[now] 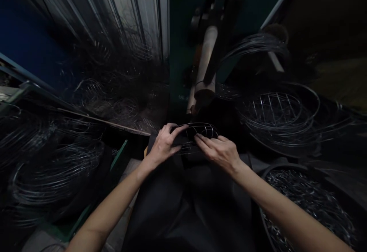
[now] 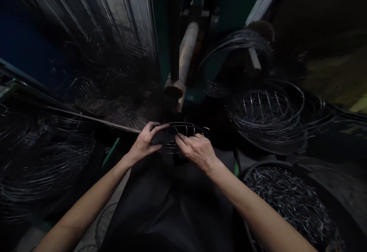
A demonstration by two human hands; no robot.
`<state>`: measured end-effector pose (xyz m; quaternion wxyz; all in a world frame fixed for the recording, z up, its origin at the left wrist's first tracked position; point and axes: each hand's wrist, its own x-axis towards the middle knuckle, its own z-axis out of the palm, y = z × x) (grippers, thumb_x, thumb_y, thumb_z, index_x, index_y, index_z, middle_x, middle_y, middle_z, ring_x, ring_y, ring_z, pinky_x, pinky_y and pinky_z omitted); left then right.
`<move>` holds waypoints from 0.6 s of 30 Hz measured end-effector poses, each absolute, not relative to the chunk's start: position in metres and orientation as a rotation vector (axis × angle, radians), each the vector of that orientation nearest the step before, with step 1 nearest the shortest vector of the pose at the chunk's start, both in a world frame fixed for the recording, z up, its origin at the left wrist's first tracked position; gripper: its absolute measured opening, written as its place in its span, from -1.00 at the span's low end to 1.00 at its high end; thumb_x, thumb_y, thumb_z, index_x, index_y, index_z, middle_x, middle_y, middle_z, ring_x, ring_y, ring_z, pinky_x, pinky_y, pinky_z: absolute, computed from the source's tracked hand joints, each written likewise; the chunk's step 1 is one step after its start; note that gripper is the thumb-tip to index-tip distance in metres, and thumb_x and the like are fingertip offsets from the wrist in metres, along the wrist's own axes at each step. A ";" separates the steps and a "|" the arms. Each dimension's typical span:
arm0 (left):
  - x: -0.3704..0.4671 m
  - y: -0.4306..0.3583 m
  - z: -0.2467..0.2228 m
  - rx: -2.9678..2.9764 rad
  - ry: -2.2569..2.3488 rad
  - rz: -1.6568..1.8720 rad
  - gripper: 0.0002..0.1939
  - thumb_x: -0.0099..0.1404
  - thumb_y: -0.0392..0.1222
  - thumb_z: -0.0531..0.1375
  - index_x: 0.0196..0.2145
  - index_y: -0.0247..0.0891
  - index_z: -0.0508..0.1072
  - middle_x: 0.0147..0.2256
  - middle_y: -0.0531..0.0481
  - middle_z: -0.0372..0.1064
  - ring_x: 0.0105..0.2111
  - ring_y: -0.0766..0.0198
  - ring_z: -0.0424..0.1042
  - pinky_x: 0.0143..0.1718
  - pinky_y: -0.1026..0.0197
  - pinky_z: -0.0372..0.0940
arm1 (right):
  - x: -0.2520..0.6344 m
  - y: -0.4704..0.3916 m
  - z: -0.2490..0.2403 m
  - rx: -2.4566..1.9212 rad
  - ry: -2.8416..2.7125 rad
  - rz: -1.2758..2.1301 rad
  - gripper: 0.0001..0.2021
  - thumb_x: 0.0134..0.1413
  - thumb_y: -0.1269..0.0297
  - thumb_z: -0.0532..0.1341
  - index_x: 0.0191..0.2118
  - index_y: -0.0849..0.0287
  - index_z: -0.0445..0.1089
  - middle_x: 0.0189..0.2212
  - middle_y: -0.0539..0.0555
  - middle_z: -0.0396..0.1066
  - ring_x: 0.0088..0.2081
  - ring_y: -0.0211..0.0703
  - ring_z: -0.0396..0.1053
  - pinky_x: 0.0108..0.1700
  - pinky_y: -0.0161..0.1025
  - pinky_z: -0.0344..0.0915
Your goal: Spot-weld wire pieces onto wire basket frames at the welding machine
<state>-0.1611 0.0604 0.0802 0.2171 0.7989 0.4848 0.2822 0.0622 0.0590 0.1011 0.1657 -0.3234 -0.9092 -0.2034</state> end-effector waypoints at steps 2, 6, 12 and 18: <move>-0.159 0.061 0.079 2.225 1.384 0.776 -0.27 0.07 -0.39 0.22 0.18 -0.06 0.15 -0.02 -0.07 0.13 0.02 0.09 0.22 0.07 -0.02 0.22 | 0.061 0.058 0.099 -0.920 -2.566 -0.709 -0.70 0.13 0.53 0.09 -0.09 0.16 0.46 -0.08 0.05 0.47 -0.48 -0.35 0.30 -0.38 -0.24 0.13; -0.156 0.062 0.075 2.235 1.428 0.817 -0.26 0.08 -0.39 0.23 0.18 -0.03 0.12 -0.03 -0.06 0.13 0.02 0.10 0.22 0.05 -0.02 0.24 | 0.057 0.055 0.097 -0.922 -2.514 -0.868 -0.74 0.15 0.50 0.10 -0.10 0.24 0.46 -0.06 0.12 0.45 -0.50 -0.37 0.25 -0.40 -0.25 0.11; -0.157 0.068 0.063 2.256 1.328 0.882 -0.24 0.07 -0.39 0.27 0.18 -0.02 0.12 -0.02 -0.05 0.13 0.02 0.11 0.24 0.05 0.00 0.26 | 0.056 0.051 0.096 -0.885 -2.459 -0.972 -0.74 0.11 0.51 0.13 -0.11 0.25 0.48 -0.08 0.12 0.46 -0.51 -0.37 0.23 -0.42 -0.26 0.09; -0.155 0.073 0.059 2.271 1.317 0.945 -0.21 0.06 -0.39 0.28 0.19 -0.01 0.11 -0.01 -0.07 0.11 0.02 0.09 0.23 0.06 -0.03 0.26 | 0.056 0.055 0.098 -0.859 -2.434 -1.024 -0.75 0.11 0.51 0.11 -0.15 0.27 0.49 -0.12 0.15 0.48 -0.52 -0.36 0.22 -0.44 -0.26 0.08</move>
